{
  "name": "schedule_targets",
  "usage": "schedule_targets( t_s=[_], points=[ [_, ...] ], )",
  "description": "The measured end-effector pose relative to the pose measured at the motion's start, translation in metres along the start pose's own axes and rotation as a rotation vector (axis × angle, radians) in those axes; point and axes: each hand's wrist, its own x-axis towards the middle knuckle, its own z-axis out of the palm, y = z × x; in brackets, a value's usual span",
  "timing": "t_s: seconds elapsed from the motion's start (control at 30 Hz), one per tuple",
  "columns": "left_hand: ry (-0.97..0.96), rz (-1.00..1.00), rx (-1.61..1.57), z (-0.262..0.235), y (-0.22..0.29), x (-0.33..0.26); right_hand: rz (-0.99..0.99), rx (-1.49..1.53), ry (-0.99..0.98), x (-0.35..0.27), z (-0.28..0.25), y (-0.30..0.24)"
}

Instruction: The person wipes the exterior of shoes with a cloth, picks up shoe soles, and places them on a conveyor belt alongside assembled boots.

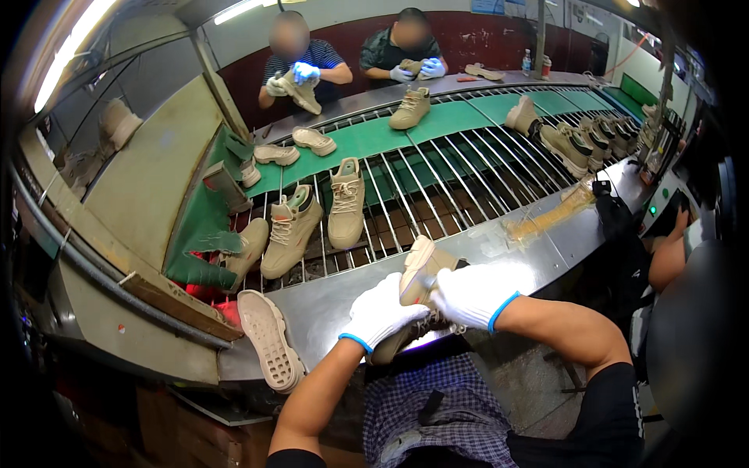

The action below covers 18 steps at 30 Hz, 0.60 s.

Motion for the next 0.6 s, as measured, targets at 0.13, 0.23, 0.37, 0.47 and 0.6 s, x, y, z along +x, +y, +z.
schedule_targets(
  t_s=[0.13,0.23,0.37,0.47,0.6],
  points=[
    [0.049,-0.03,0.051,0.014,-0.011,-0.001,0.16,0.24,-0.174,0.001,-0.016,-0.036],
    [0.001,-0.016,0.058,-0.002,0.005,-0.009,0.129,0.063,-0.109,0.007,-0.018,-0.002],
    [0.05,0.049,0.092,0.007,-0.011,-0.006,0.185,-0.001,0.031,0.012,0.005,0.019],
    [0.076,0.072,0.12,0.01,-0.014,-0.005,0.285,0.17,-0.107,0.003,-0.006,-0.013],
    [0.035,0.132,0.141,0.005,-0.013,-0.006,0.294,0.15,-0.172,0.0,-0.001,-0.01]
  ],
)
